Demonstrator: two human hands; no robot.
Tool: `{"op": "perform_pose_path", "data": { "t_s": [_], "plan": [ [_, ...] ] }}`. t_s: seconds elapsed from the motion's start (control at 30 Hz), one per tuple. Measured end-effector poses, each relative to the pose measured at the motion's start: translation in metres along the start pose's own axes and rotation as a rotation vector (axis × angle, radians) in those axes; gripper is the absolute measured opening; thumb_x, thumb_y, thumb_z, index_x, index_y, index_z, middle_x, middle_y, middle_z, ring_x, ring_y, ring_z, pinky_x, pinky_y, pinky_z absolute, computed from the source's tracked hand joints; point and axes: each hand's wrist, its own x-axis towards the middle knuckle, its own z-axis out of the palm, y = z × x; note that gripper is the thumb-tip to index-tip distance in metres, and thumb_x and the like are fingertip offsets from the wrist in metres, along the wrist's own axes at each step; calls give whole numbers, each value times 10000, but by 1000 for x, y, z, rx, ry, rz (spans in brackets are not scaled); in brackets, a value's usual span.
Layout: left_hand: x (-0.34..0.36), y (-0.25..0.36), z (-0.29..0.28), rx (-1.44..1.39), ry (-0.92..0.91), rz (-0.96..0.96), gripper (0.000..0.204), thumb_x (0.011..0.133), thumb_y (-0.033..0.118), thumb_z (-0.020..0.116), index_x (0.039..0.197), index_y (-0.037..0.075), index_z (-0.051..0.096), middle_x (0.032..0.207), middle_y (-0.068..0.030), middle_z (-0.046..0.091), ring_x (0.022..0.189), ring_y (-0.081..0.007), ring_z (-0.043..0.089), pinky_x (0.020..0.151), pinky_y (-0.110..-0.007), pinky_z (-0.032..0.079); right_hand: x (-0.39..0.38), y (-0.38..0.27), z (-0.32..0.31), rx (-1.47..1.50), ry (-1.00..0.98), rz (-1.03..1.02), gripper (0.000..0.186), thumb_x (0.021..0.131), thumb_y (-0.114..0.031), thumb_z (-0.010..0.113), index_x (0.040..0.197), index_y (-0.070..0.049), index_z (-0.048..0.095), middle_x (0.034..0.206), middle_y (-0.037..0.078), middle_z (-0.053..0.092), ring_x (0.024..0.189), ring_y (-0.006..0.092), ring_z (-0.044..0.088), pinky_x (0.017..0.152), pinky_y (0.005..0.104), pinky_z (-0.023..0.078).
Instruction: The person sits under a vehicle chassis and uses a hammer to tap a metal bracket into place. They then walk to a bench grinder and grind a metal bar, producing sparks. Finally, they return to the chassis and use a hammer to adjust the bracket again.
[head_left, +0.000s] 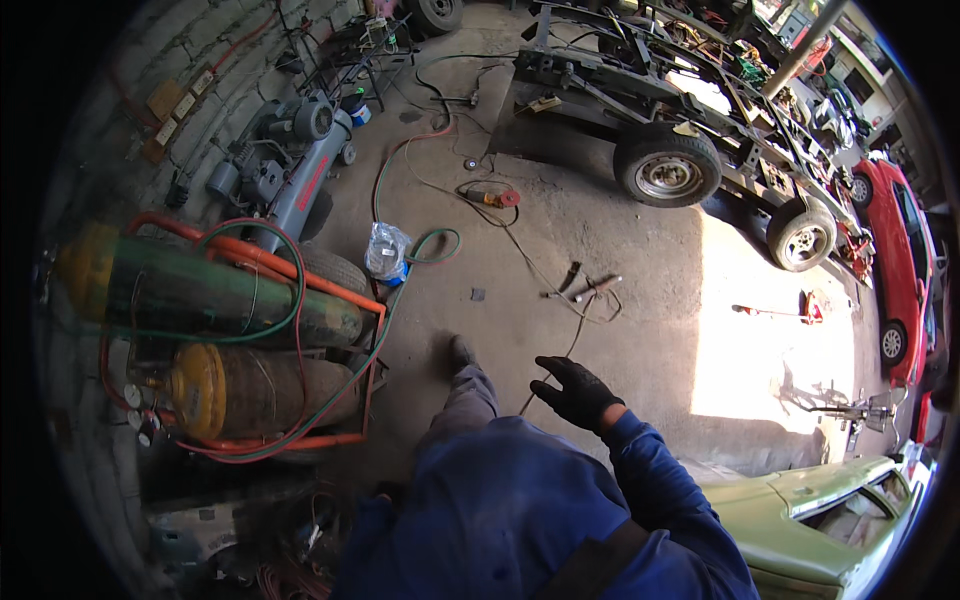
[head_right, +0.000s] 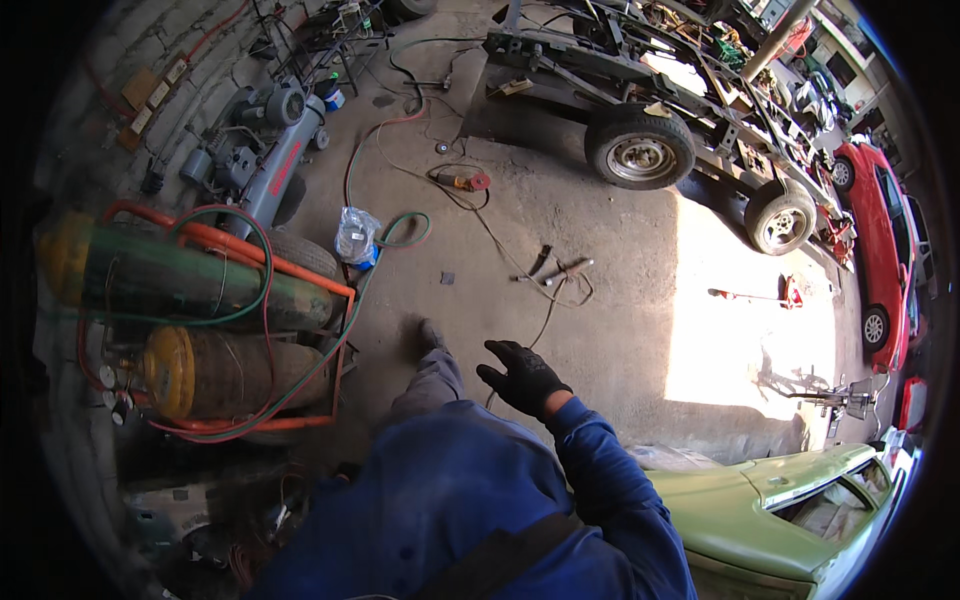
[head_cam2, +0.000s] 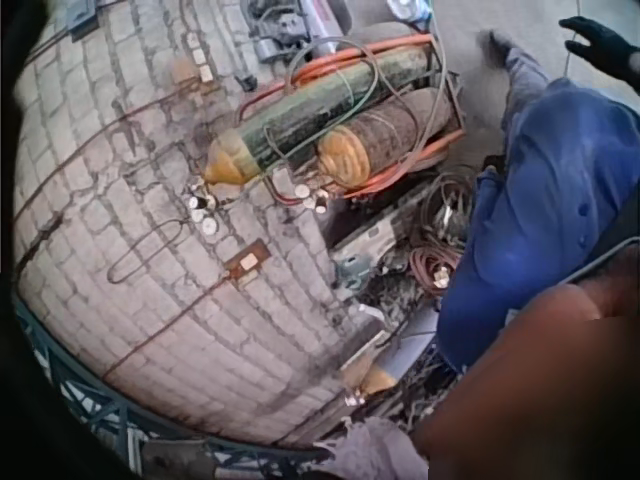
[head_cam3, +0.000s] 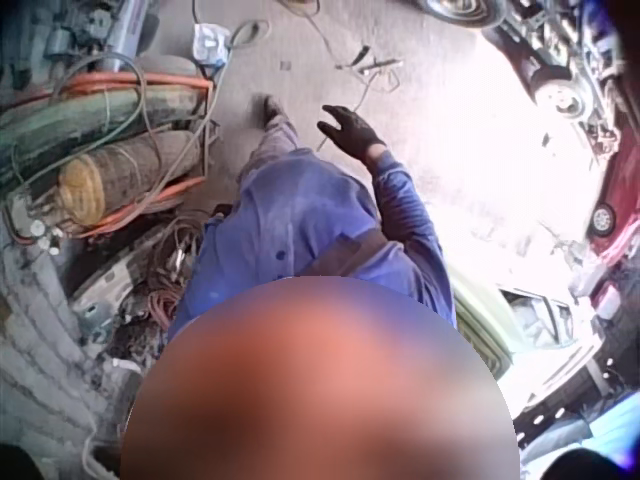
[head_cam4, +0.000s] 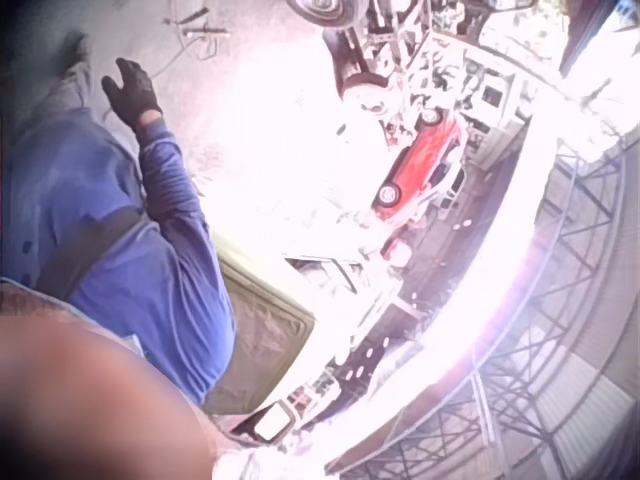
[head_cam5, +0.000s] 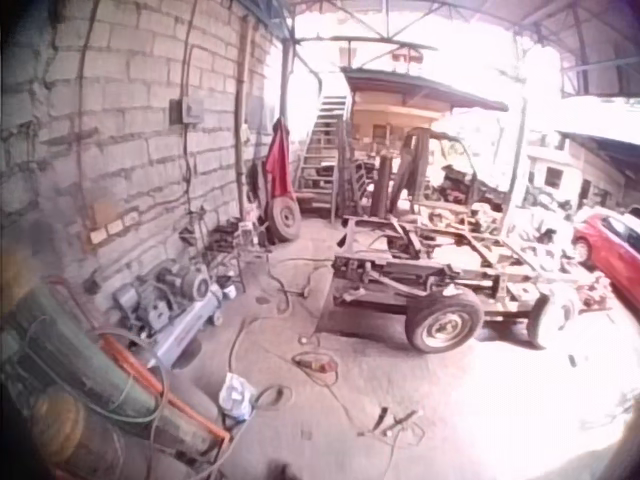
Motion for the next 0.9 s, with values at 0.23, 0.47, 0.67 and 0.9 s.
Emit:
{"op": "perform_pose_path", "data": {
  "t_s": [0.23,0.47,0.67,0.9],
  "plan": [
    [102,0,-234,203,35,141,490,925,465,651,1292,145,708,1234,-215,736,1160,-320,717,969,-438,561,173,-25,-54,-104,-164,69,623,1007,-464,654,1467,-50,582,1468,225,600,1331,407,587,1140,475,464],
    [163,13,-531,12,397,86,353,945,406,630,1067,107,771,1003,-207,766,967,-330,758,881,-466,579,312,2,-121,-63,-86,231,638,1007,-505,635,1478,-78,577,1467,221,603,1361,412,563,1145,468,454],
    [243,30,-679,702,166,182,376,878,451,747,1111,164,815,1213,-147,759,1188,-319,699,1013,-473,538,462,67,-173,-58,-180,275,670,1008,-524,623,1488,-60,569,1476,226,597,1370,409,565,1164,457,450],
    [253,68,-752,476,-32,126,537,800,531,785,1194,167,770,1138,-157,760,1121,-364,701,948,-489,555,668,70,-302,-111,-75,196,611,1002,-487,640,1437,-59,611,1439,230,620,1308,417,608,1124,473,483]
  ]
}}
